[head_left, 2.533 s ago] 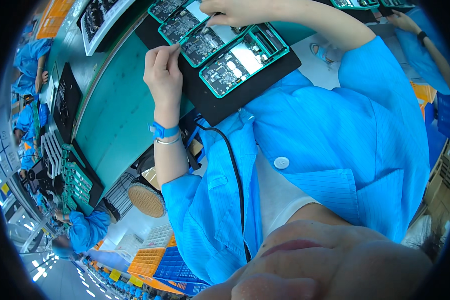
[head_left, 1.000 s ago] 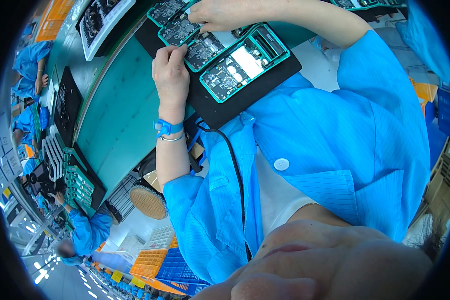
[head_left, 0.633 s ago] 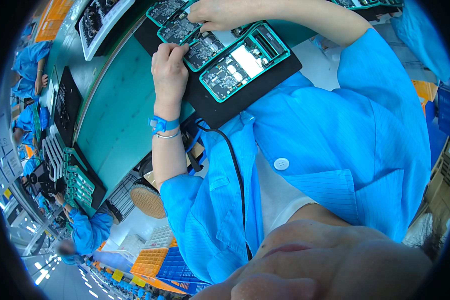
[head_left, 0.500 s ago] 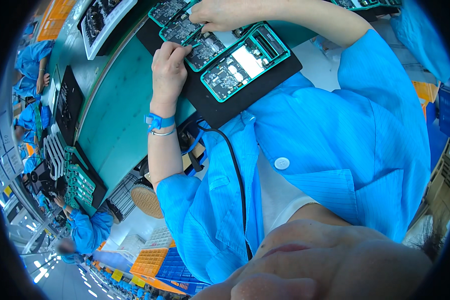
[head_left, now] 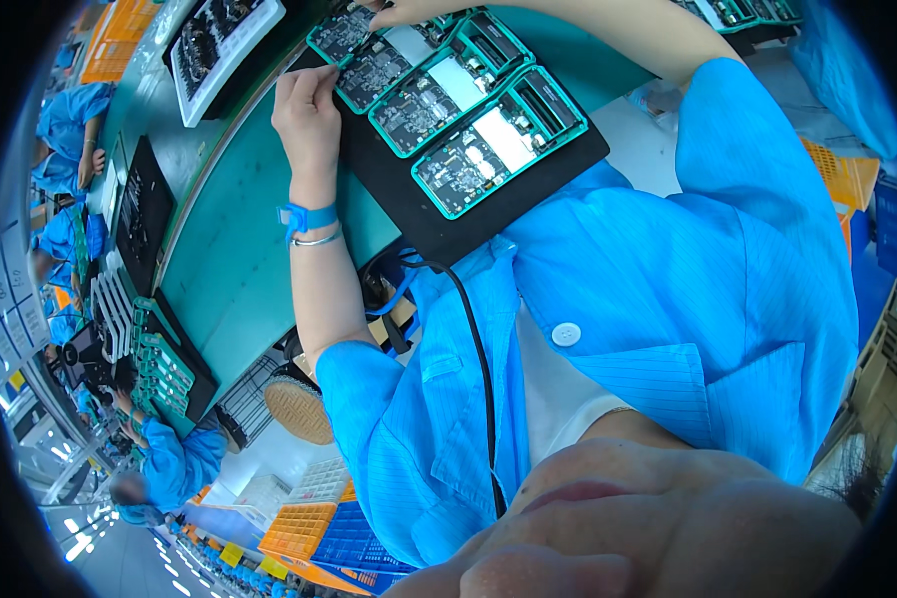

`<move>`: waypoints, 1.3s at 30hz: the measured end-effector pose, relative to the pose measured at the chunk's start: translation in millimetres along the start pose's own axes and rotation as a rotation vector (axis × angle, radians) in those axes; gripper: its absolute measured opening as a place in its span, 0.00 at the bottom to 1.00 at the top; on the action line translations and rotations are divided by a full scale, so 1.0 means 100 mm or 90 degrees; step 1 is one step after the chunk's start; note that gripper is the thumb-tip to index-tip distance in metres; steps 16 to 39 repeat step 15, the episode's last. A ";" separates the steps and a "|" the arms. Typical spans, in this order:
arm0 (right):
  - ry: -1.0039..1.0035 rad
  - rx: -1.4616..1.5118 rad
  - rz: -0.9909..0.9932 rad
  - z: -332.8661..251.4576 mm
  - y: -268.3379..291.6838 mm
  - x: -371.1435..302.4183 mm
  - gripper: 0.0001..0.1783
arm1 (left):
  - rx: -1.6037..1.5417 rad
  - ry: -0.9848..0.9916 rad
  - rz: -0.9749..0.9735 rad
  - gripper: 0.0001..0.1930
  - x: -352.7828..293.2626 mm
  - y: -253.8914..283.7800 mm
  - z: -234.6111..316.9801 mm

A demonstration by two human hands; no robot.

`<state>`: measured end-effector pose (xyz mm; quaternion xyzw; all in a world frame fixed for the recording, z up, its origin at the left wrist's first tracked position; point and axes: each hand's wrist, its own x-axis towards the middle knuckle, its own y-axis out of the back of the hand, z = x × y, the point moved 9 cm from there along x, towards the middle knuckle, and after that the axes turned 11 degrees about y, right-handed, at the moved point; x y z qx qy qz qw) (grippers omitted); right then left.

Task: Assembling components onto printed circuit boards on an electronics assembly line.

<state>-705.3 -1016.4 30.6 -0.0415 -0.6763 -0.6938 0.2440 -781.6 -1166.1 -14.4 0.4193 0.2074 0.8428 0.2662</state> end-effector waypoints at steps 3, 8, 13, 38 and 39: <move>-0.008 -0.006 -0.020 0.01 -0.07 0.05 0.14 | 0.006 0.000 -0.008 0.05 -0.03 -0.05 -0.04; -0.023 0.022 -0.046 0.01 -0.17 0.10 0.14 | 0.021 -0.026 -0.011 0.06 -0.05 -0.10 -0.10; -0.008 0.019 -0.070 -0.01 -0.21 0.10 0.13 | 0.057 -0.037 -0.021 0.06 -0.06 -0.13 -0.09; 0.005 0.004 -0.091 -0.02 -0.23 0.12 0.13 | 0.074 -0.044 -0.028 0.07 -0.05 -0.14 -0.08; 0.005 0.004 -0.091 -0.02 -0.23 0.12 0.13 | 0.074 -0.044 -0.028 0.07 -0.05 -0.14 -0.08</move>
